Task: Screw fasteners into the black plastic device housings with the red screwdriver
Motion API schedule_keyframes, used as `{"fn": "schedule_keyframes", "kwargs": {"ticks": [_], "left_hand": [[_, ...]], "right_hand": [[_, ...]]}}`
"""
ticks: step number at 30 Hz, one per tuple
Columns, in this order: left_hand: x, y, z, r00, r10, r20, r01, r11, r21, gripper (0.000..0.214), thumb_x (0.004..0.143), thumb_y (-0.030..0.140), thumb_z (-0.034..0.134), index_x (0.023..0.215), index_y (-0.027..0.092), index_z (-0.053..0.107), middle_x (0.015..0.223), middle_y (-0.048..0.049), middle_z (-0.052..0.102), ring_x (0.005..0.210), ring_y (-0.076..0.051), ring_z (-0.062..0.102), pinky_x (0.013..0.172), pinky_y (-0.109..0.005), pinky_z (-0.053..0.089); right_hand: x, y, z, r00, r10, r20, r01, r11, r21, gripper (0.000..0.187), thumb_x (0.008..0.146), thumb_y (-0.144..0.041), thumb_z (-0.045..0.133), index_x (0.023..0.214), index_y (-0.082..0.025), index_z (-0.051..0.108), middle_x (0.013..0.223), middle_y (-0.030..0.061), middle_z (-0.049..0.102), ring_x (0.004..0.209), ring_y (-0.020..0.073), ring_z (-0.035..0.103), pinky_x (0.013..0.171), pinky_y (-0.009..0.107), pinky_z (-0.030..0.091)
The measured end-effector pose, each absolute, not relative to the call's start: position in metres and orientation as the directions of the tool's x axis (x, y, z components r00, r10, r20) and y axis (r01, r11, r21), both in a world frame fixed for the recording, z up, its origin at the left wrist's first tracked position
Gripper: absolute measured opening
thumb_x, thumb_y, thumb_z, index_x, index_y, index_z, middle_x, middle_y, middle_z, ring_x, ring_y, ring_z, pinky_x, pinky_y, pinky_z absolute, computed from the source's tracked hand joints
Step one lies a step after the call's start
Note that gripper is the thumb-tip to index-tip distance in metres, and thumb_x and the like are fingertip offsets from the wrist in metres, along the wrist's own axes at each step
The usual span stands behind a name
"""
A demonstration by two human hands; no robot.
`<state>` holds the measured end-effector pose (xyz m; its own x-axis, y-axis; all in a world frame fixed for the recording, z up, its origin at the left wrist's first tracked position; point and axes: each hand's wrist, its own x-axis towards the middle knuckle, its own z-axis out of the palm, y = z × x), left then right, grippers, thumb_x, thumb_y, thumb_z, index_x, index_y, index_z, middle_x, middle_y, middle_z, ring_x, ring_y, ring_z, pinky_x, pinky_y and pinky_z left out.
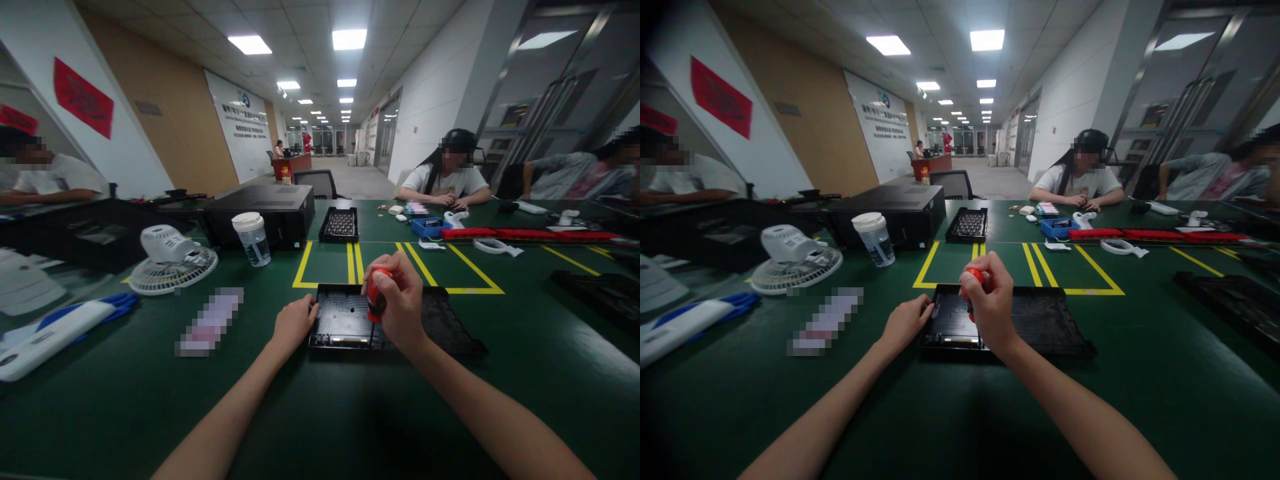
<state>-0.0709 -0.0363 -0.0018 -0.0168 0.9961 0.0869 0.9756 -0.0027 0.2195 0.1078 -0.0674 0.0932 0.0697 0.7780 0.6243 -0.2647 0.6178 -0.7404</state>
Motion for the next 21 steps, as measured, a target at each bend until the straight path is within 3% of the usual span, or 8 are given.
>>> {"fn": "schedule_keyframes", "kwargs": {"ticks": [10, 21], "left_hand": [[-0.0714, -0.0350, -0.0039, -0.014, 0.996, 0.093, 0.979, -0.006, 0.202, 0.031, 0.087, 0.043, 0.033, 0.098, 0.024, 0.054, 0.087, -0.0048, 0.065, 0.080, -0.018, 0.061, 0.068, -0.026, 0.043], [-0.0730, -0.0342, -0.0066, 0.001, 0.994, 0.112, 0.976, -0.025, 0.218, 0.029, 0.087, 0.043, 0.034, 0.096, 0.023, 0.053, 0.084, -0.0041, 0.066, 0.079, -0.019, 0.062, 0.066, -0.027, 0.043]], "right_hand": [[0.1062, -0.0675, 0.0935, 0.153, 0.769, 0.620, -0.212, 0.639, -0.740, 0.013, 0.077, -0.016, 0.053, 0.070, -0.019, 0.042, 0.070, -0.0030, 0.048, 0.053, 0.0076, 0.048, 0.051, 0.023, 0.042], [0.1074, -0.0678, 0.0963, 0.104, 0.837, 0.536, -0.325, 0.538, -0.778, 0.012, 0.081, -0.021, 0.049, 0.082, -0.021, 0.037, 0.069, -0.0036, 0.060, 0.047, 0.0089, 0.052, 0.049, 0.023, 0.042]]}}
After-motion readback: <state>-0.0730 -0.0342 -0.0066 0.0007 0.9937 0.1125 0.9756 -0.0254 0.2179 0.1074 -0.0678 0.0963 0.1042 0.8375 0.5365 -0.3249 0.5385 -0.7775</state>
